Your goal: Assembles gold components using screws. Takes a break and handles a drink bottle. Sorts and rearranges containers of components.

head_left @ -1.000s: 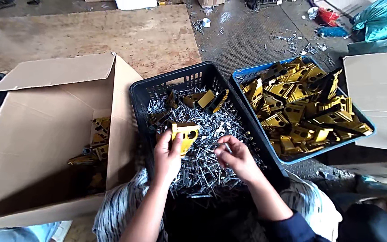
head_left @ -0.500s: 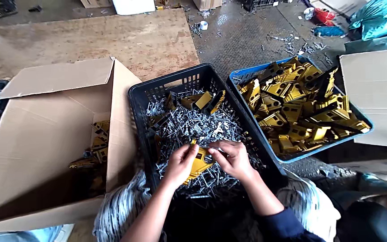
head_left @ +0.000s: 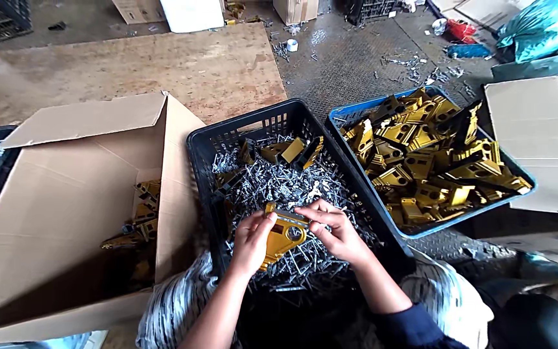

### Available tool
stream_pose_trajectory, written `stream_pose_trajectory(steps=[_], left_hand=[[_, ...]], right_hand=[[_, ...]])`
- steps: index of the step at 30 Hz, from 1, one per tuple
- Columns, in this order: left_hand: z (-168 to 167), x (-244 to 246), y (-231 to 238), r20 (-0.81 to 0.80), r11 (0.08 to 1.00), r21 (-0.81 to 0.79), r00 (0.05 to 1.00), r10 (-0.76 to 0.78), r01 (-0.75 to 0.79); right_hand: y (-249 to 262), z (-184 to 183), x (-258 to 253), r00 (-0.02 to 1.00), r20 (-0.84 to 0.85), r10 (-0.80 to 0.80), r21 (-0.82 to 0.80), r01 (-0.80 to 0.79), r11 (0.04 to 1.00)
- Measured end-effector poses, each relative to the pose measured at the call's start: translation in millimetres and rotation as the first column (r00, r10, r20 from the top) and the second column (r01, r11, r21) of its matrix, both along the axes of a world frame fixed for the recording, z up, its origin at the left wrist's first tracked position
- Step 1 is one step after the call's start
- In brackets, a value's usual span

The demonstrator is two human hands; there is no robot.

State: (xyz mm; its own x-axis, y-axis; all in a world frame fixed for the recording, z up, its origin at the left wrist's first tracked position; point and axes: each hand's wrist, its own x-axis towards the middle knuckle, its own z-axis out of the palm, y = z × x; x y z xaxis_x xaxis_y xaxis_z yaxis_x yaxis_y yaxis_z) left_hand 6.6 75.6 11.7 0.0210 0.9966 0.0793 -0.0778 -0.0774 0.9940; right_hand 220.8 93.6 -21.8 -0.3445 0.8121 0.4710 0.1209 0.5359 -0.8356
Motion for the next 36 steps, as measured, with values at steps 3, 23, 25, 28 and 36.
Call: stream_pose_trajectory(steps=[3,23,25,28,36], left_hand=[[2.2,-0.4,-3.8,0.072,0.994,-0.051,0.993,-0.088,0.092],[-7.5,5.1,-2.1,-0.197,0.947,-0.198,0.936,-0.291,0.253],[-9.8,6.1,-4.1,-0.200,0.950,-0.207,0.941,-0.274,0.233],[-11.6,2.4,-4.7,-0.180,0.943,-0.209,0.938,-0.295,0.257],[-17.1,6.3,-3.9,-0.216,0.942,-0.129,0.918,-0.332,0.310]], right_hand=[[-5.4,2.3,-3.2,0.974,-0.137,0.181,-0.152,-0.202,0.968],[-17.9,-3.2,-31.5,0.931,0.272,-0.242,0.366,0.133,0.921],[-16.7,0.2,-31.2,0.957,0.255,-0.141,0.226,0.083,0.970],[-12.8,11.7,-19.9,0.989,0.144,-0.021,-0.063,0.030,0.998],[-17.3,13.4,-14.1,0.991,0.123,-0.056,-0.172,0.077,0.982]])
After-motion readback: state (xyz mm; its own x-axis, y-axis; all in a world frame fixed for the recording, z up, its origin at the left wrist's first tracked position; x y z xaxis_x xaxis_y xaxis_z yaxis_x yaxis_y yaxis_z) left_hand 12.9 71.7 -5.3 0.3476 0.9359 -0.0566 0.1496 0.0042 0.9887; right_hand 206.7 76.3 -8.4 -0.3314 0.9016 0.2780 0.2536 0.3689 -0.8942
